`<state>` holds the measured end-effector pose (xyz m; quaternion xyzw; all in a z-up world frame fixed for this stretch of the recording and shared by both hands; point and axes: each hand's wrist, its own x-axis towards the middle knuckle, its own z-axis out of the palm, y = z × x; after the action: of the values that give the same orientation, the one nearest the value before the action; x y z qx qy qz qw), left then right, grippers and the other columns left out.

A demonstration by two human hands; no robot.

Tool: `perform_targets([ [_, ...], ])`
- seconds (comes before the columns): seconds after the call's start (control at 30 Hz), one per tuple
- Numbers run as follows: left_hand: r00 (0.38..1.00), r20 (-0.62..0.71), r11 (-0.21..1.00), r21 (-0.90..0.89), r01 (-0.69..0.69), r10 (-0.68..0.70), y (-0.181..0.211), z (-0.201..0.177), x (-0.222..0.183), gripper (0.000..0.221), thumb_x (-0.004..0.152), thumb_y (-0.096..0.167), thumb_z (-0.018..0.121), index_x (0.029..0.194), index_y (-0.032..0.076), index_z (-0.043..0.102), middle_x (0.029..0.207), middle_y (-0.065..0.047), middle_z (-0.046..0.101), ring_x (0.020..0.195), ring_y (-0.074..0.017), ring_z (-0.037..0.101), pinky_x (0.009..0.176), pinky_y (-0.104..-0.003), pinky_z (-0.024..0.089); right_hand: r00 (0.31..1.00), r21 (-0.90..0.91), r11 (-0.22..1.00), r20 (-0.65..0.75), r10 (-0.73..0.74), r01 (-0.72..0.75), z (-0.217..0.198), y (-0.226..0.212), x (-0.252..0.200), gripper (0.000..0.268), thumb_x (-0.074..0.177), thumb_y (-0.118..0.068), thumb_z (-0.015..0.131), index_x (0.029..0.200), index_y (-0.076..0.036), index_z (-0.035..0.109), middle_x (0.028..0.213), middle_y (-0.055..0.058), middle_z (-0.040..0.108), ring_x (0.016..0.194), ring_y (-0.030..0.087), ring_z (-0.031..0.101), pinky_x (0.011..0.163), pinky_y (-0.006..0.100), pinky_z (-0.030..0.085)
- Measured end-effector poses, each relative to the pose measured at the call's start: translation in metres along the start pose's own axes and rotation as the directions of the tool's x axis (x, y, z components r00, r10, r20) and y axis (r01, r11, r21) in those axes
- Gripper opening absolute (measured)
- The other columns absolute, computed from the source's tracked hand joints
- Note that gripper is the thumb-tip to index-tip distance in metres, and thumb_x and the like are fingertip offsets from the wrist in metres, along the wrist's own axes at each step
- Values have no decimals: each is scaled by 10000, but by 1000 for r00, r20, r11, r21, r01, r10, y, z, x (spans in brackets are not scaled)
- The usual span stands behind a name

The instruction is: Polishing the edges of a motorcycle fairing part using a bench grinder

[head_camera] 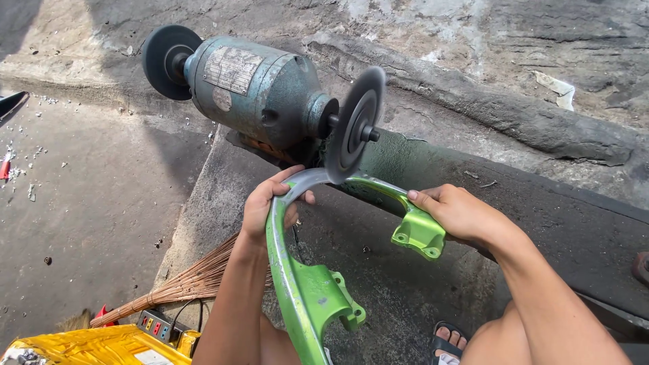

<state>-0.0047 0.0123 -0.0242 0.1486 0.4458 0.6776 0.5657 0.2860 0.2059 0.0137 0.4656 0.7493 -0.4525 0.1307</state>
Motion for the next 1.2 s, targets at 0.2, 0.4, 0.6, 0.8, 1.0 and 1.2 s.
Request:
perform_targets([
  [0.2,1000,17,1000,-15,-15,15,11,-6,-9,744,844,198,479,1538,-36,348,818,-357,647,270,-89,434,280,-222,328,999,24,999,23,-27,26,6,-7,6,514,1005,-444,452,939,-85,815,537,173,675,478,282,677,473,364,555],
  [0.4,999,34,999,-33,-18,19,12,-8,-9,725,843,191,484,1523,-31,372,816,-360,650,273,-95,441,281,-223,334,999,21,999,14,-34,33,7,-6,11,523,1014,-437,447,948,-69,813,531,173,675,463,276,673,452,365,550],
  [0.6,999,27,1000,1,-27,27,5,-6,-2,725,848,199,479,1521,-44,362,804,-368,648,258,-94,416,275,-231,315,1000,-10,1000,13,-28,28,1,-7,3,546,1010,-460,439,941,-70,814,604,219,712,590,352,717,627,448,574],
  [0.8,999,34,1000,0,-25,25,4,-4,-1,738,844,199,484,1526,-51,349,799,-371,647,256,-96,424,268,-232,316,1000,7,1000,9,-12,12,1,-4,3,540,1013,-460,448,914,-77,815,583,185,710,581,321,720,641,420,582],
  [1.0,999,24,999,-17,-42,42,17,-4,-13,706,842,177,484,1510,-35,395,814,-373,651,255,-104,418,274,-225,325,998,-7,999,28,-48,48,4,-12,7,516,1008,-456,443,950,-111,822,549,170,689,518,296,701,548,400,578],
  [1.2,999,45,999,-28,-29,30,9,-8,-4,688,850,179,483,1502,-26,406,821,-371,654,262,-108,432,278,-227,332,999,-5,1000,26,-22,22,0,-9,3,519,1017,-439,435,995,-91,819,563,186,691,535,308,700,550,414,573],
])
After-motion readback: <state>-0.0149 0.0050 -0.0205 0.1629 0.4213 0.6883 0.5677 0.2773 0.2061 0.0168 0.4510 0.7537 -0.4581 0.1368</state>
